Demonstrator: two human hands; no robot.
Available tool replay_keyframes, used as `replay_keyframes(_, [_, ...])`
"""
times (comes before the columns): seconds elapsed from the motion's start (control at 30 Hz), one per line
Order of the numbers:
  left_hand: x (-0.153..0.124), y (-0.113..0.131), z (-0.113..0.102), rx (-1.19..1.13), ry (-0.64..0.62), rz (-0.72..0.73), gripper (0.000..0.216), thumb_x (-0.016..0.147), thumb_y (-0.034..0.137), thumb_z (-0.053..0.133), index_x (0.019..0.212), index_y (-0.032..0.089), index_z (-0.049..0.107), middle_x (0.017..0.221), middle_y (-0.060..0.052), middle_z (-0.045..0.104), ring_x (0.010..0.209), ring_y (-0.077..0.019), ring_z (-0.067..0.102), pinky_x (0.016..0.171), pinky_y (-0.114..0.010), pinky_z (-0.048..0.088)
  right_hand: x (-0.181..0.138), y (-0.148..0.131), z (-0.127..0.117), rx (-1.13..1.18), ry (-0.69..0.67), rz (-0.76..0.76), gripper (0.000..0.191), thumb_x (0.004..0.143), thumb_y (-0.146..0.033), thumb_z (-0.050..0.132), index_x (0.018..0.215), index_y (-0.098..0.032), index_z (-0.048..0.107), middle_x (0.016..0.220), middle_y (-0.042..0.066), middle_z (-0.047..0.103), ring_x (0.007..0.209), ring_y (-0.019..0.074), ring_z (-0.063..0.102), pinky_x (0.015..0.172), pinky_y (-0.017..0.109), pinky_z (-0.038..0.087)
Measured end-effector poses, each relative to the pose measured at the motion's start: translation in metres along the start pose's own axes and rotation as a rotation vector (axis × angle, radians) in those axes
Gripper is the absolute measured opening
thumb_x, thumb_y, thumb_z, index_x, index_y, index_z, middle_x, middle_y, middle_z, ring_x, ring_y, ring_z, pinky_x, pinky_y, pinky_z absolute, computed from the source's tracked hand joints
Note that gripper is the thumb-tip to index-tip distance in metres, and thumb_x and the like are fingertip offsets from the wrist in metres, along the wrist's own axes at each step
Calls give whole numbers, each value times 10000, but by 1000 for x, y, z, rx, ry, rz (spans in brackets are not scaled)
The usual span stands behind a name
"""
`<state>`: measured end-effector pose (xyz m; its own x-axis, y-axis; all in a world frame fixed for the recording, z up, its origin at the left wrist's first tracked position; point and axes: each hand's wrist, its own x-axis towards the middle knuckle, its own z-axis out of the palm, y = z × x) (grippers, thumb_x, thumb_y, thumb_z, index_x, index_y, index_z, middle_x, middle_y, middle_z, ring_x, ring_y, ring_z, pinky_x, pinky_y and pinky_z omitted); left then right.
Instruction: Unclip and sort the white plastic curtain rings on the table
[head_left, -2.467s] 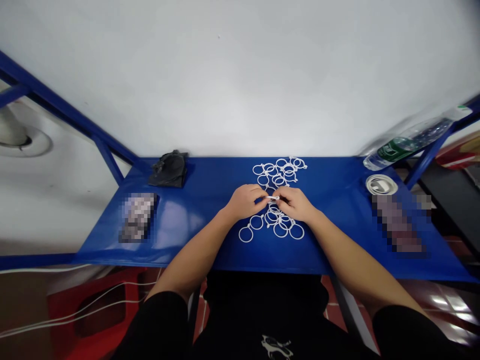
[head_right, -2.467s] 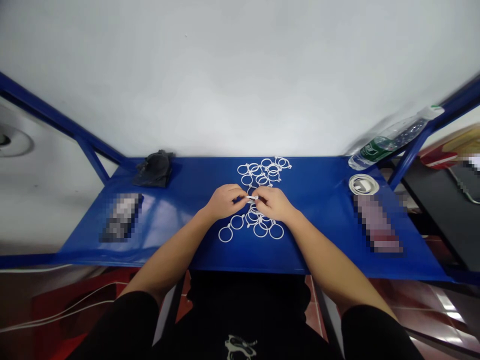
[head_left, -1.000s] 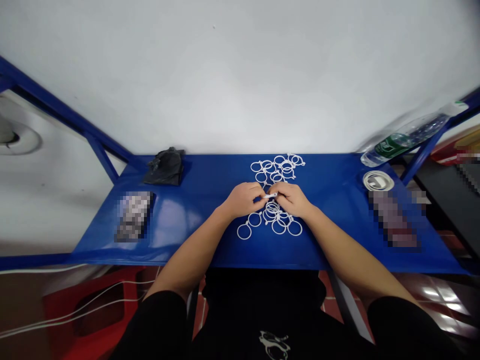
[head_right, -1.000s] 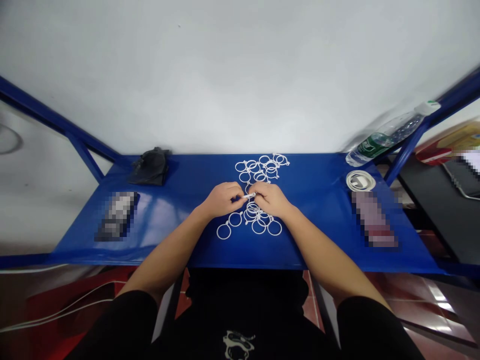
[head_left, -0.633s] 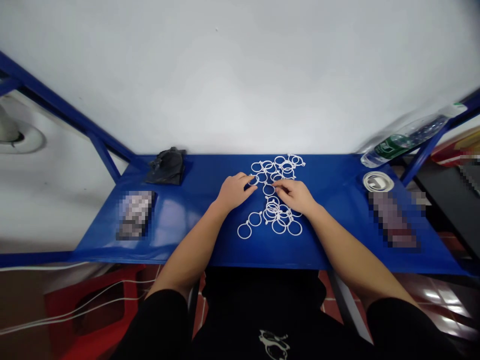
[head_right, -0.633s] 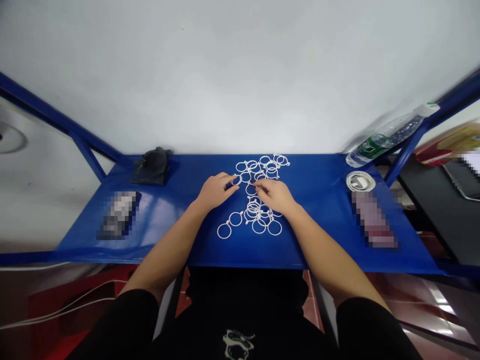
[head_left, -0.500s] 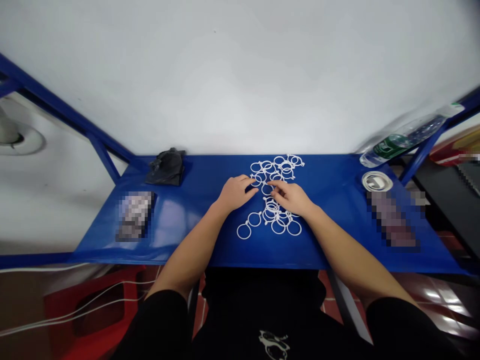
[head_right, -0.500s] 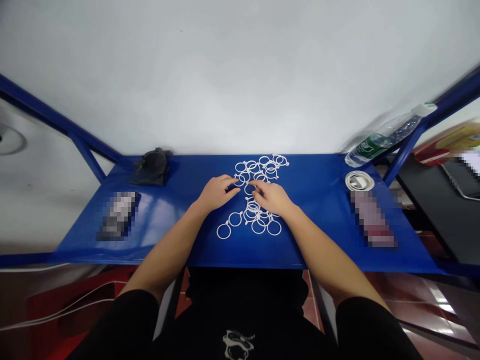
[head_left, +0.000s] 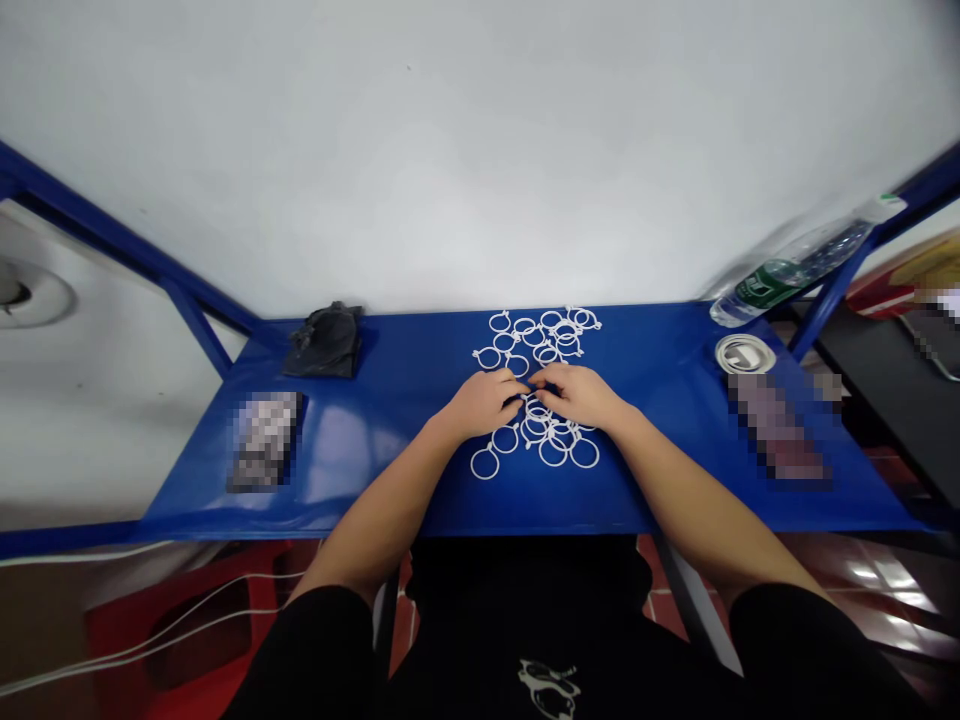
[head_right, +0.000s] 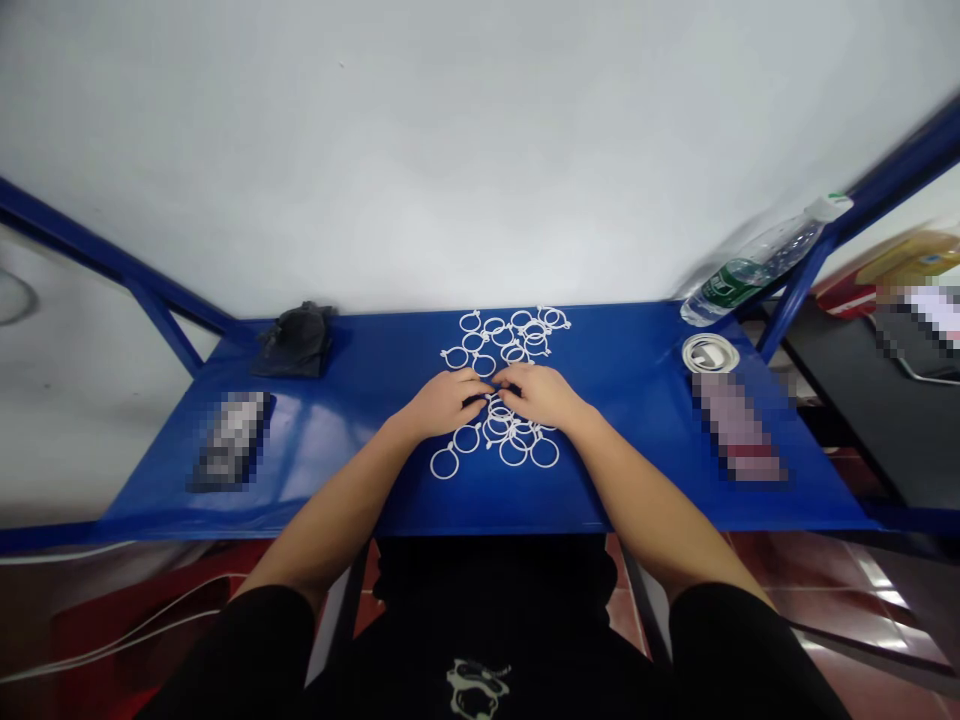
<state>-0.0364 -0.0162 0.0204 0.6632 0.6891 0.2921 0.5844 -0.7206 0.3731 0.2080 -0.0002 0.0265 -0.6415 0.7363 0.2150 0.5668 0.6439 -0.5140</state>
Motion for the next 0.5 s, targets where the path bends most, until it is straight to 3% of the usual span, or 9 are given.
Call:
replay_keyframes(0.13, [2,2,-1,6,-2,-6,207,1019,262,557,1028,220,760,968,-51,730,862,-182,677,747,-324,501,0,0,2,-26,-40,7,186,965,-326,592,1075,-234,711,999,40,705,883,196,655,727,326,475])
replay_keyframes(0.37, [3,6,-2,-88,166,-158,170,1015,244,557,1031,224,725,977,-19,789,861,-176,704,807,-360,488,1,-4,1,27,-48,68,276,952,-333,631,1213,-246,653,989,28,729,836,192,653,708,315,447])
replay_keyframes(0.5, [4,8,-2,-186,217,-138,154,994,237,566,1022,230,717,976,-21,786,848,-168,701,812,-354,504,1,-6,0,93,-30,86,195,1023,-386,559,1085,-226,651,857,11,721,719,165,623,661,301,411])
